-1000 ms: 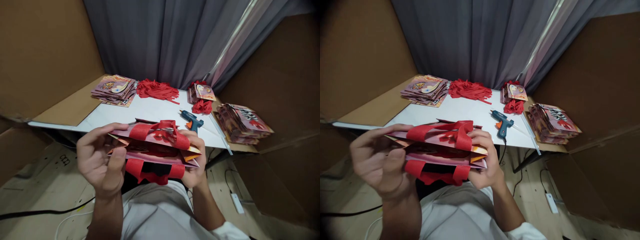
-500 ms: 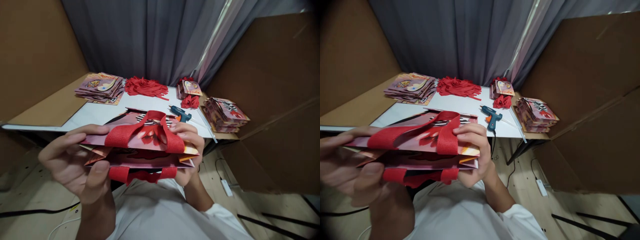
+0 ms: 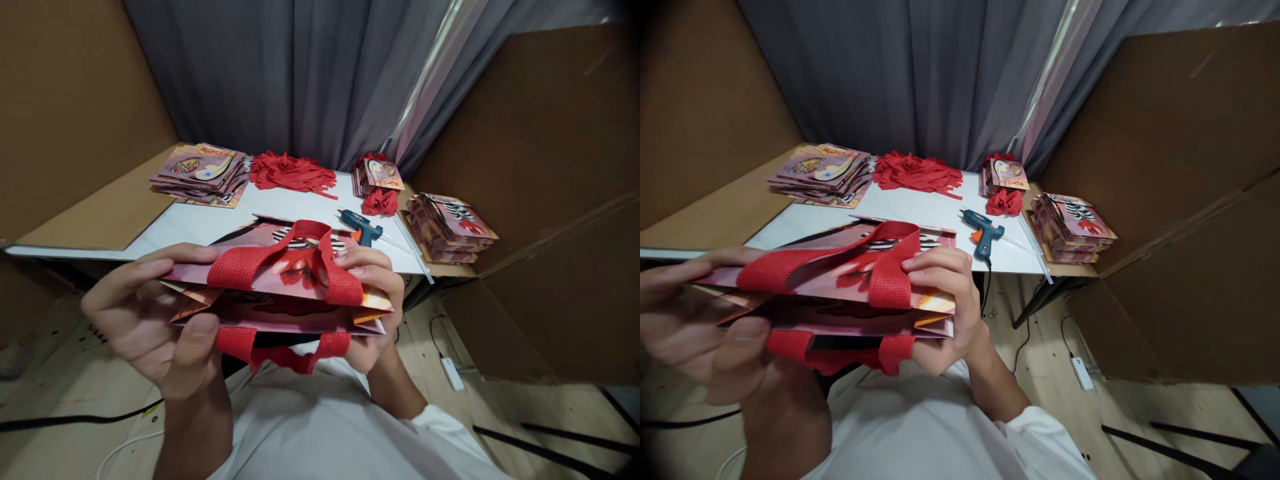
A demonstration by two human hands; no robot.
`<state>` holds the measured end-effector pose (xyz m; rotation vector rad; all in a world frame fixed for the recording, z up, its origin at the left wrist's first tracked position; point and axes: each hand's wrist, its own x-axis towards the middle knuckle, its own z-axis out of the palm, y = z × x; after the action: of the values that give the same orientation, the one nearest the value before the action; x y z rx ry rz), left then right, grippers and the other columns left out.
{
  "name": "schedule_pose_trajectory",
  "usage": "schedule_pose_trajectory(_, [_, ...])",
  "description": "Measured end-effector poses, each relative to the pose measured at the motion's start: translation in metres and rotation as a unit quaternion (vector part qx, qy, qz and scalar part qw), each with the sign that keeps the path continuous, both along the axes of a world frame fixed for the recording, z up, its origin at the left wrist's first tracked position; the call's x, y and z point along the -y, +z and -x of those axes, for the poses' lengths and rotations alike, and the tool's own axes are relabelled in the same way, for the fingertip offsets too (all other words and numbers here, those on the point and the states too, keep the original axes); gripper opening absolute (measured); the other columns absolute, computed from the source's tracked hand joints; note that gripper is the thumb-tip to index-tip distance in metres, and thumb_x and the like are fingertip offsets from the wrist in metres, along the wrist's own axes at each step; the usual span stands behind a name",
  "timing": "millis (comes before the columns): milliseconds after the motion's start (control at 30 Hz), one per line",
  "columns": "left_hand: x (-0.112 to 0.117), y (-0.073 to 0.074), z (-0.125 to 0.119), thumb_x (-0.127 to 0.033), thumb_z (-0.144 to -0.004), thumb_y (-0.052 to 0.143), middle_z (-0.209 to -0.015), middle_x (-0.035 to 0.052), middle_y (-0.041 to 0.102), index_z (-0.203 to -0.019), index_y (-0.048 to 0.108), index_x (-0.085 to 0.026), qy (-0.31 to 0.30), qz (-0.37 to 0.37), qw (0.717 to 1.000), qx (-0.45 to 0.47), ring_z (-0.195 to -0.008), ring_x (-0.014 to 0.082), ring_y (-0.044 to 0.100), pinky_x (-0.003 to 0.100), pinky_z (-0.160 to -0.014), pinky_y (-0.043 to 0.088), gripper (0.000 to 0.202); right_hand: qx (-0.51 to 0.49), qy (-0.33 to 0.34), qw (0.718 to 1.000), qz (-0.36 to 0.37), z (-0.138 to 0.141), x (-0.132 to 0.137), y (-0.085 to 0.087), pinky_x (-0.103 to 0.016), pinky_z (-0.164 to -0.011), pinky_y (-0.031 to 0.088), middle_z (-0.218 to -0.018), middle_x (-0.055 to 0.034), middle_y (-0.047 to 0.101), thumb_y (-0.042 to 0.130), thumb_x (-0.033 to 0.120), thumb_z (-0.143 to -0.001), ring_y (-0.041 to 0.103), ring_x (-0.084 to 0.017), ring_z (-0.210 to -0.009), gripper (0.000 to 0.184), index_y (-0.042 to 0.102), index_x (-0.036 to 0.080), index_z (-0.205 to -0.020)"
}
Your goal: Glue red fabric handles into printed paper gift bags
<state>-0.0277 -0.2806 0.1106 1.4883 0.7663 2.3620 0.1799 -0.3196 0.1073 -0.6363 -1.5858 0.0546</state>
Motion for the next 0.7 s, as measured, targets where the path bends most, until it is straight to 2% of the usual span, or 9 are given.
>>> schedule_pose_trajectory(67, [0.001,0.0,0.0,-0.046,-0.063,0.084,-0.097,0.0004,0.063,-0.093,0.056,-0.026,0.0,0.0,1.0,0.005,-0.088,0.0239,0.069,0.043,-0.079,0.061,0.045,0.001,0.02,1.0,0.006,-0.002,0.001,0.0,-0.061,-0.109,0.054,-0.122,-0.0076,0.068,0.069,0.039,-0.084,0.07,-0.035,-0.111,0.055,0.056,0.038,-0.138])
schedule_pose_trajectory(200, [0.001,0.001,-0.001,-0.045,-0.07,0.083,-0.098,0.0009,0.064,-0.095,0.058,-0.025,-0.011,-0.004,1.0,-0.018,-0.092,0.0234,0.07,0.043,-0.082,0.06,0.041,0.014,0.009,0.999,0.028,-0.004,0.002,-0.003,-0.06,-0.11,0.052,-0.125,-0.0064,0.066,0.075,0.04,-0.082,0.069,-0.035,-0.114,0.063,0.05,0.041,-0.14])
schedule_pose_trajectory(367, [-0.001,-0.001,0.0,-0.042,-0.072,0.086,-0.102,0.0015,0.066,-0.1,0.065,-0.024,-0.038,-0.037,0.998,-0.019,-0.094,0.0234,0.072,0.04,-0.081,0.06,0.039,0.014,0.001,1.0,0.027,-0.003,0.001,-0.004,-0.059,-0.105,0.054,-0.119,-0.0078,0.066,0.07,0.039,-0.082,0.069,-0.035,-0.111,0.057,0.053,0.039,-0.136])
schedule_pose_trajectory(500, [0.003,-0.001,0.0,-0.041,-0.078,0.086,-0.107,0.0019,0.073,-0.109,0.073,-0.026,-0.045,-0.034,0.998,-0.029,-0.097,0.0246,0.076,0.04,-0.082,0.062,0.036,-0.022,0.012,0.999,0.023,-0.002,0.0,-0.009,-0.062,-0.106,0.053,-0.117,-0.0076,0.067,0.074,0.038,-0.081,0.07,-0.036,-0.108,0.054,0.055,0.038,-0.131])
schedule_pose_trajectory(600, [0.005,0.001,0.006,-0.051,-0.082,0.086,-0.121,0.0065,0.081,-0.117,0.079,-0.025,-0.092,-0.005,0.995,-0.049,-0.114,0.0311,0.077,0.047,-0.097,0.062,0.044,-0.054,-0.023,0.997,0.05,-0.001,-0.002,-0.018,-0.062,-0.1,0.056,-0.106,-0.0075,0.065,0.075,0.049,-0.083,0.07,-0.035,-0.101,0.041,0.055,0.034,-0.116])
schedule_pose_trajectory(667, [0.002,0.001,0.011,-0.061,-0.083,0.089,-0.133,0.0092,0.081,-0.113,0.083,-0.025,-0.145,0.054,0.984,-0.083,-0.131,0.0344,0.072,0.051,-0.113,0.057,0.048,-0.07,-0.047,0.994,0.067,0.001,-0.003,-0.023,-0.061,-0.095,0.059,-0.098,-0.0074,0.062,0.074,0.057,-0.086,0.069,-0.034,-0.097,0.039,0.053,0.033,-0.108])
schedule_pose_trajectory(700, [0.0,0.0,0.013,-0.067,-0.082,0.088,-0.133,0.01,0.081,-0.109,0.084,-0.026,-0.17,0.088,0.977,-0.094,-0.133,0.0349,0.071,0.052,-0.116,0.057,0.05,-0.075,-0.047,0.994,0.064,0.002,-0.004,-0.024,-0.06,-0.093,0.06,-0.096,-0.007,0.061,0.073,0.059,-0.088,0.069,-0.033,-0.095,0.039,0.052,0.032,-0.107])
